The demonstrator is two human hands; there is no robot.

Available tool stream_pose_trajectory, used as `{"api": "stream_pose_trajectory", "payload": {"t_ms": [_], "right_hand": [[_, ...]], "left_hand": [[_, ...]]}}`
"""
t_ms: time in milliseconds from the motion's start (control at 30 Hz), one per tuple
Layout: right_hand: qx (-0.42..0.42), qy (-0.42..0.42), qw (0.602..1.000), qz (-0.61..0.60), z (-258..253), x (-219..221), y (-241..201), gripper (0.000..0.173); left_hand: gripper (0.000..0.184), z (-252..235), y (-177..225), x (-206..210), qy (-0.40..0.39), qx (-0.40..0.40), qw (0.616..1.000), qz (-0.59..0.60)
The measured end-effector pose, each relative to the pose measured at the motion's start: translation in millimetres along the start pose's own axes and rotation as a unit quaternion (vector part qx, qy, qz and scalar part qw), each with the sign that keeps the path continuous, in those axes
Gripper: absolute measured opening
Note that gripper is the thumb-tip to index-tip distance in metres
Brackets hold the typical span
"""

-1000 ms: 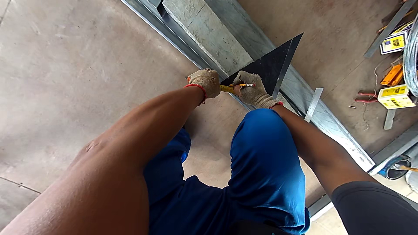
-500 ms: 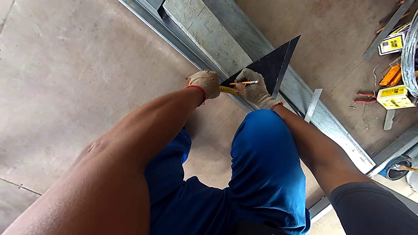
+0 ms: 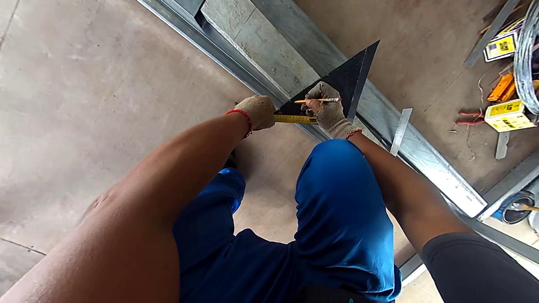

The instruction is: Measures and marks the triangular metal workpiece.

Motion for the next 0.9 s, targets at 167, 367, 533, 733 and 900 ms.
{"api": "stream_pose_trajectory", "payload": {"t_ms": [167,367,533,733,900], "right_hand": [[0.015,-0.008,1.0,0.0,0.4,0.4,0.4,0.005],[-0.007,0.024,0.997,-0.073,4.1,-11.6,-9.9,0.014],[-0.098,-0.007,0.97,0.222,25.8,-26.3,-31.6,0.036],[-0.154,-0.014,0.912,0.379,58.4,-28.8,-6.7,0.028],[-0.19,0.0,0.892,0.41,63.2,-20.0,-3.8,0.019]], "left_hand": [[0.017,-1.0,0.7,-2.8,-0.008,-0.003,1.0,-0.024],[0.019,-0.8,-0.6,-3.1,-0.008,-0.006,1.0,0.012],[0.018,1.7,-1.1,-3.0,-0.012,-0.015,1.0,0.014],[0.018,-3.9,-2.8,-0.9,-0.004,-0.011,1.0,-0.003],[0.017,-1.9,-2.1,-3.3,-0.004,-0.008,1.0,-0.006]]}}
Point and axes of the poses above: each hand's wrist, its own z-axis away from the middle knuckle, its own x-axis out of the palm, y = z × x, the point moved 9 cm from there along -z, towards the middle knuckle, and after that the axes turned 3 degrees about y, right-handed, at the moved point
